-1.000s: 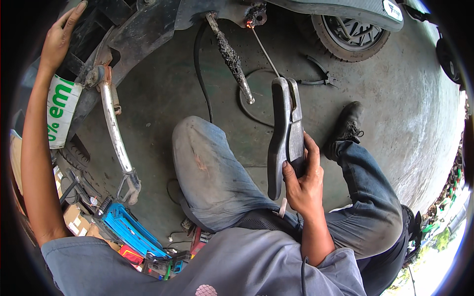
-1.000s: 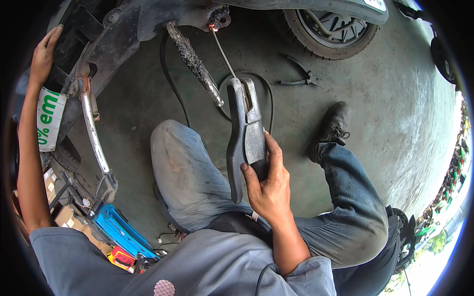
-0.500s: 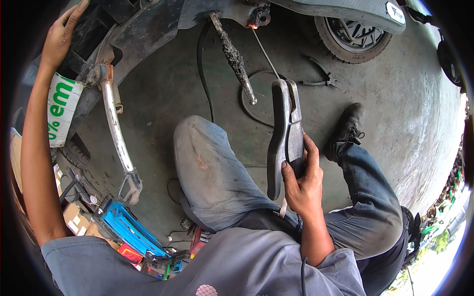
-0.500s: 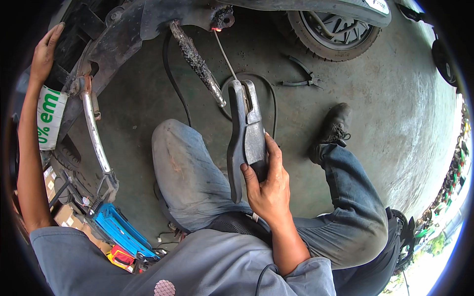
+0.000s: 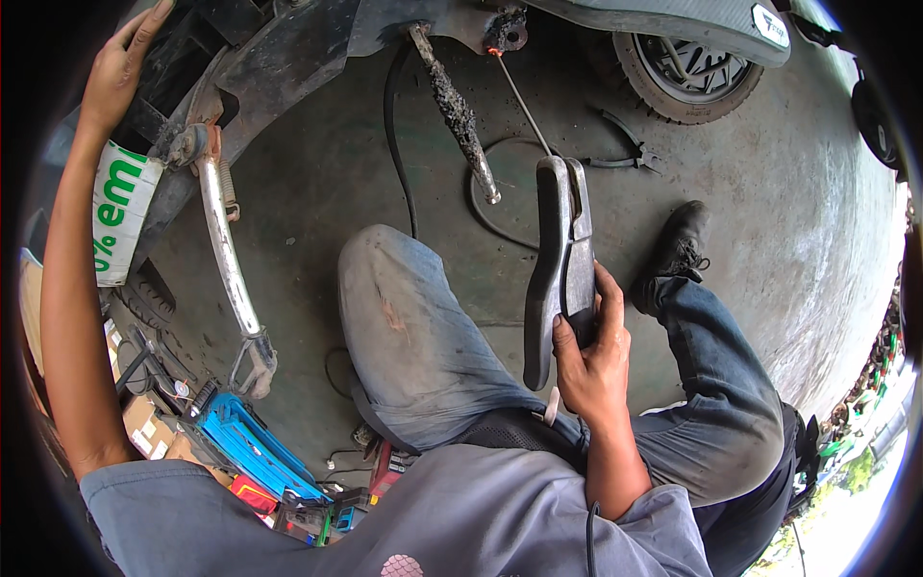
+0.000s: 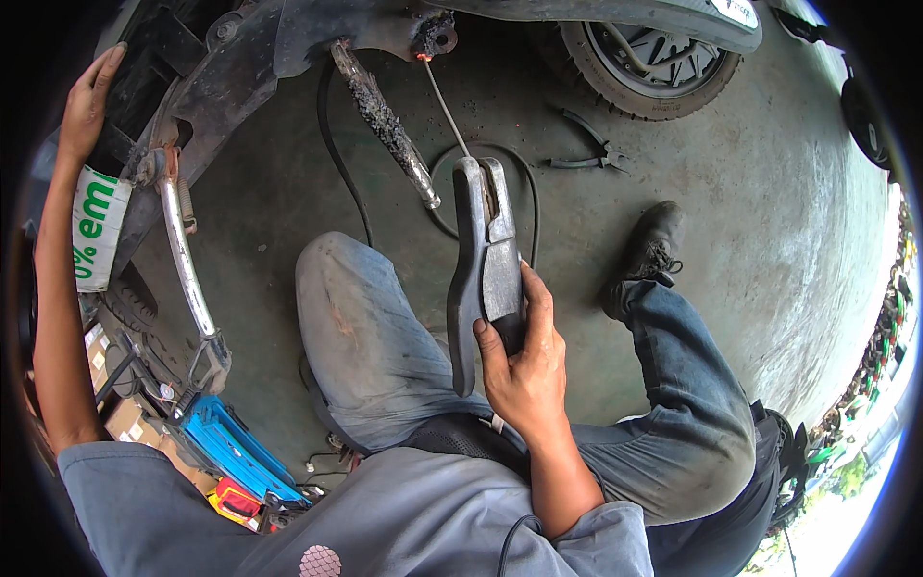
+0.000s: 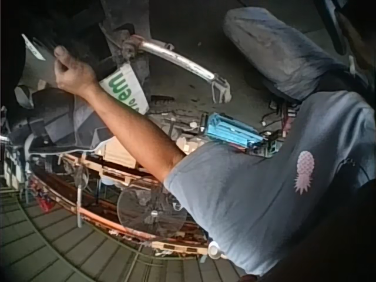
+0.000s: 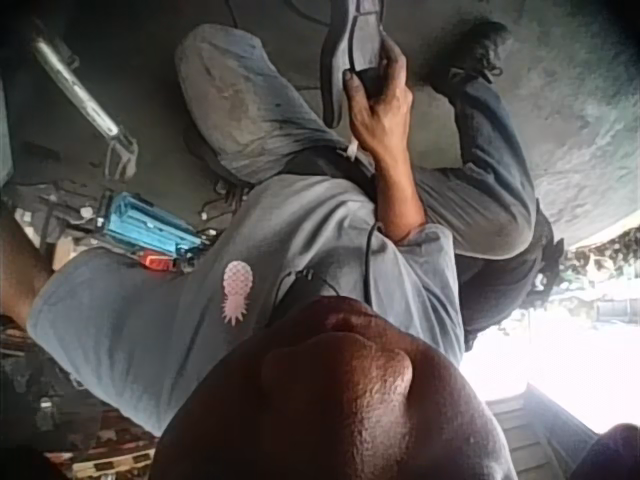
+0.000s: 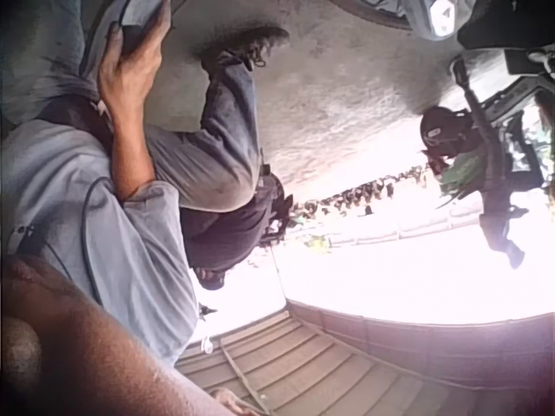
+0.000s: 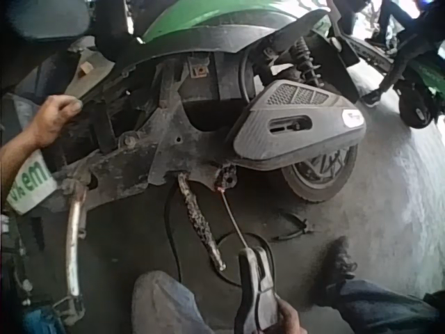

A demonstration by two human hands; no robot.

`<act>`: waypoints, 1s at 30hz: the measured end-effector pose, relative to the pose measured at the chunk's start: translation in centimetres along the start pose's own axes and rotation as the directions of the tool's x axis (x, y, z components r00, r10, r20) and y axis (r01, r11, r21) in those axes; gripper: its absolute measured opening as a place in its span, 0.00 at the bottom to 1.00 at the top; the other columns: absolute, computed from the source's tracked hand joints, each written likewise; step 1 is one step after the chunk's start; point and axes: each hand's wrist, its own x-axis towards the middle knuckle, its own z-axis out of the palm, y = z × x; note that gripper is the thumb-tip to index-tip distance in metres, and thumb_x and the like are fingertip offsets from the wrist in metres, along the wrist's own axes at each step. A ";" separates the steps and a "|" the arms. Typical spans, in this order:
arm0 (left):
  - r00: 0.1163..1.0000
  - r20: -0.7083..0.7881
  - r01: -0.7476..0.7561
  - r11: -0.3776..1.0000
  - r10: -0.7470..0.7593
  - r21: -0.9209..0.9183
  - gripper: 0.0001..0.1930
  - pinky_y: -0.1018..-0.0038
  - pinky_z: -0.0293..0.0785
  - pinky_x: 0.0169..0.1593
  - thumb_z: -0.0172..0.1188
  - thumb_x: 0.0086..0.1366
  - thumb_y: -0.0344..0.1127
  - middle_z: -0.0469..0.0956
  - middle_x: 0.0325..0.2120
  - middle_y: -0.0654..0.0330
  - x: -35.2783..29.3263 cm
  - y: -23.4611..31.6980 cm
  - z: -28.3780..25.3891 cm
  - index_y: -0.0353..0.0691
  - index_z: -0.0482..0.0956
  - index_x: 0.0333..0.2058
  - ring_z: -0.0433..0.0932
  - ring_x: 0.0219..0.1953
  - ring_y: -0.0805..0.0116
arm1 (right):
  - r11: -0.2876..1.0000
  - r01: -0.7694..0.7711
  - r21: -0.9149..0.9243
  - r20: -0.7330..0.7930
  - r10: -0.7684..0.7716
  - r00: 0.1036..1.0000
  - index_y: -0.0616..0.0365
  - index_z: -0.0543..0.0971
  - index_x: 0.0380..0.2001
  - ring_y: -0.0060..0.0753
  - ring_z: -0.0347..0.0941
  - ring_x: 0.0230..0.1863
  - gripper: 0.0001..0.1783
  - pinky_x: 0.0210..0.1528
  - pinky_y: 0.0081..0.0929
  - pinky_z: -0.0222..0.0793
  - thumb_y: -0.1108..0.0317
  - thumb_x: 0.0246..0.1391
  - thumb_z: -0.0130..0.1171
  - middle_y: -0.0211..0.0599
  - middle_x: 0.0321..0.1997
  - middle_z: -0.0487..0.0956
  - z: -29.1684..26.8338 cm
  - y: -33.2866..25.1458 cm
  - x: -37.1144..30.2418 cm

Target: The person welds a metal joint on a vehicle frame using a welding electrode holder, producing sparks and bright light, then uses a hammer to strike the welded area.

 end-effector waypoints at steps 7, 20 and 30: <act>1.000 0.005 -0.006 1.000 0.006 -0.003 0.27 0.74 0.57 0.65 0.45 0.73 0.49 0.72 0.57 0.50 0.1 -0.3 0.0 0.31 0.70 0.58 0.67 0.62 0.63 | 0.978 0.143 -0.150 -0.018 -0.147 0.989 0.64 0.61 0.62 0.50 0.75 0.53 0.35 0.54 0.37 0.69 0.76 0.51 0.60 0.61 0.51 0.75 -0.4 0.5 0.3; 0.992 -0.040 -0.117 0.992 0.120 0.055 0.24 0.74 0.61 0.62 0.44 0.73 0.50 0.74 0.56 0.54 -0.8 3.0 0.5 0.41 0.71 0.58 0.70 0.60 0.63 | 0.907 -0.304 0.290 0.174 0.263 0.949 0.64 0.61 0.62 0.32 0.73 0.48 0.30 0.54 0.29 0.67 0.74 0.57 0.56 0.43 0.49 0.76 -1.1 2.4 -0.5; 0.995 -0.044 -0.092 0.995 0.093 0.029 0.25 0.75 0.60 0.62 0.46 0.72 0.52 0.75 0.55 0.55 -0.4 1.9 0.0 0.40 0.72 0.58 0.70 0.61 0.64 | 0.884 -0.199 0.422 0.151 0.148 0.977 0.65 0.59 0.62 0.27 0.72 0.48 0.29 0.53 0.26 0.67 0.73 0.59 0.55 0.42 0.47 0.75 -1.2 1.2 0.4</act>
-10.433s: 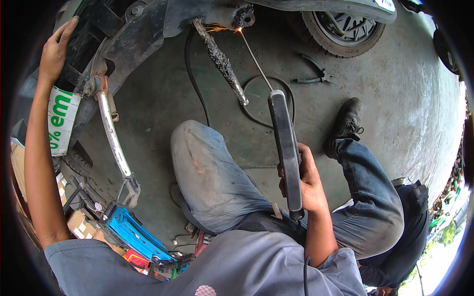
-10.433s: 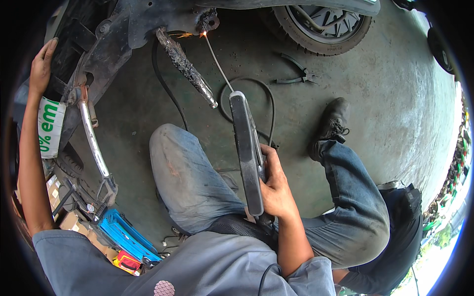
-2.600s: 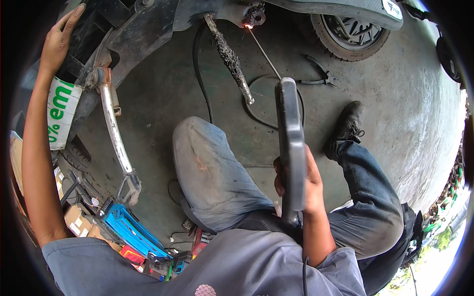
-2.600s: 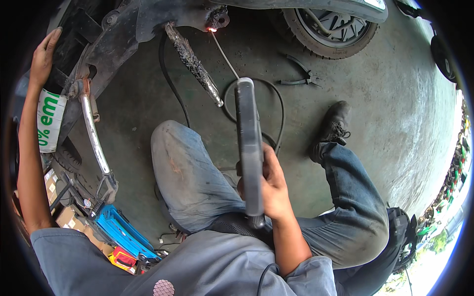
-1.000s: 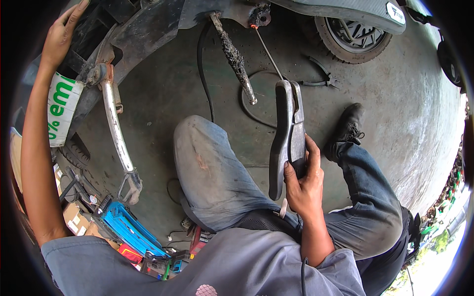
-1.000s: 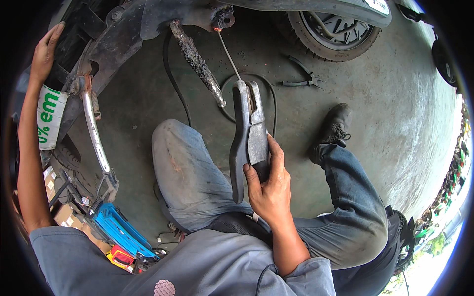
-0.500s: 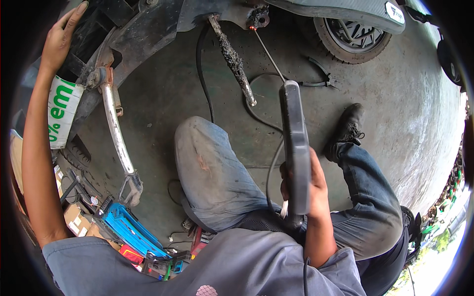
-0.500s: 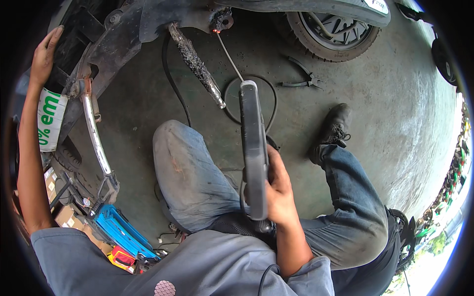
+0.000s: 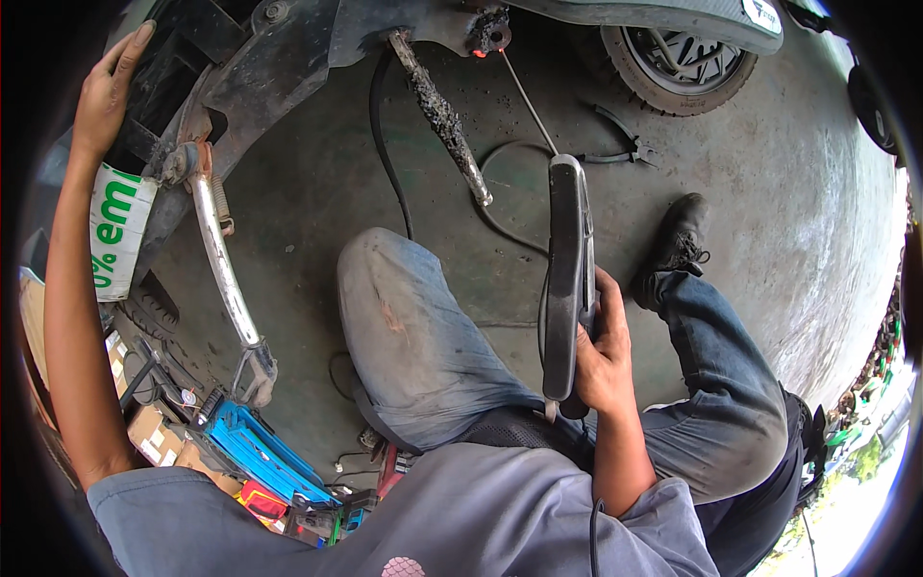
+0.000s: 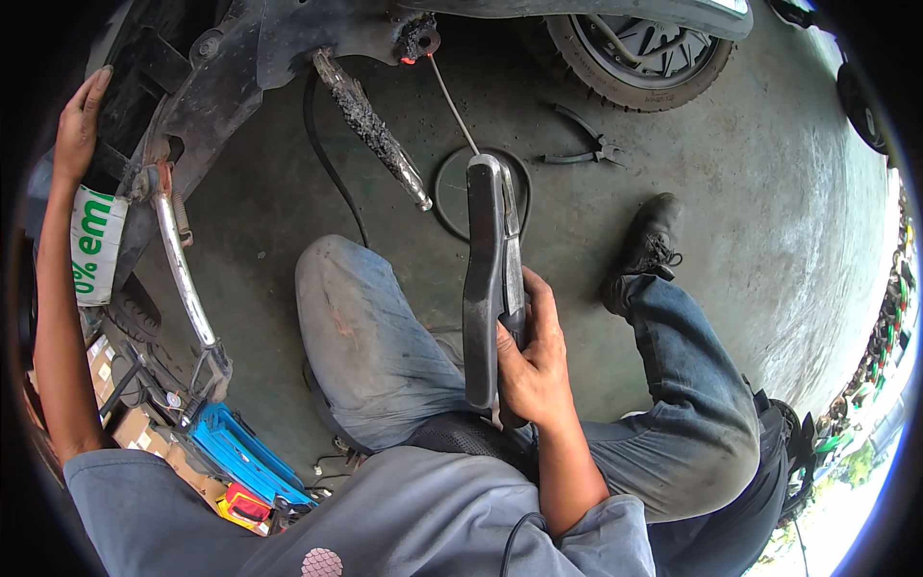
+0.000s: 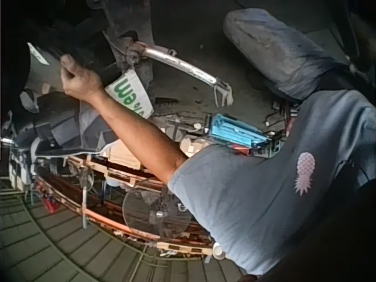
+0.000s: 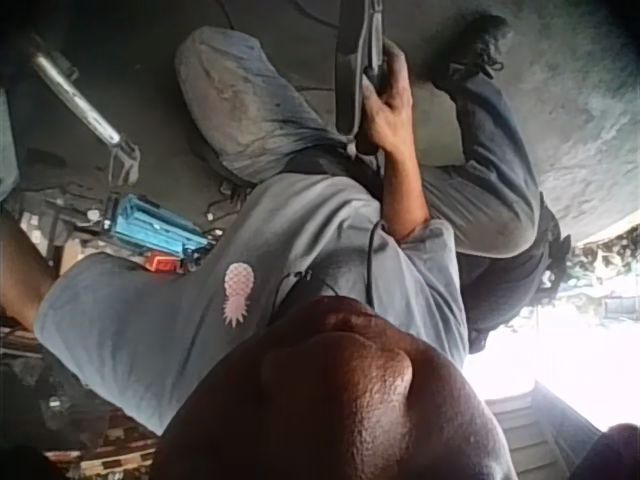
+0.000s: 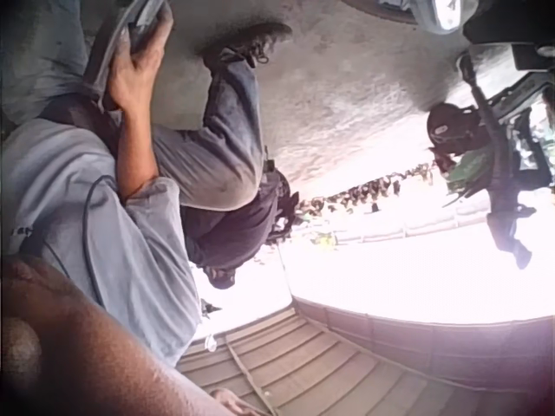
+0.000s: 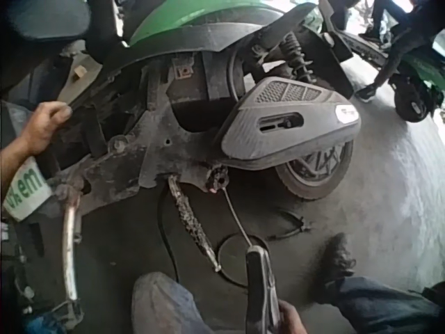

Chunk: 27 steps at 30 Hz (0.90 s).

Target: The person welds a metal joint on a vehicle frame using a welding electrode holder, producing sparks and bright light, then uses a hammer to strike the welded area.

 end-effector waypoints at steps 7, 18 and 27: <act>1.000 0.002 -0.004 1.000 0.004 0.013 0.24 0.75 0.60 0.62 0.45 0.73 0.50 0.74 0.56 0.55 0.2 -0.2 0.0 0.42 0.71 0.59 0.70 0.61 0.65 | 0.997 0.042 -0.070 0.011 -0.041 0.999 0.63 0.59 0.63 0.20 0.69 0.42 0.31 0.44 0.19 0.67 0.68 0.60 0.57 0.33 0.44 0.74 0.0 0.7 -0.1; 0.999 0.010 -0.048 0.999 0.047 0.025 0.21 0.74 0.60 0.63 0.43 0.74 0.46 0.73 0.57 0.56 0.0 -0.6 -0.1 0.46 0.71 0.60 0.69 0.61 0.64 | 0.999 0.012 -0.032 0.013 -0.011 1.000 0.64 0.59 0.62 0.23 0.70 0.44 0.31 0.47 0.22 0.67 0.69 0.60 0.57 0.37 0.44 0.75 0.3 0.4 -0.1; 1.000 0.018 -0.018 1.000 0.018 0.013 0.24 0.74 0.58 0.65 0.44 0.73 0.47 0.73 0.57 0.53 -0.2 0.9 -0.1 0.36 0.70 0.59 0.68 0.62 0.64 | 0.999 0.017 -0.033 0.007 -0.017 1.000 0.62 0.59 0.62 0.19 0.69 0.39 0.30 0.42 0.18 0.67 0.68 0.60 0.56 0.33 0.41 0.74 0.3 0.4 0.0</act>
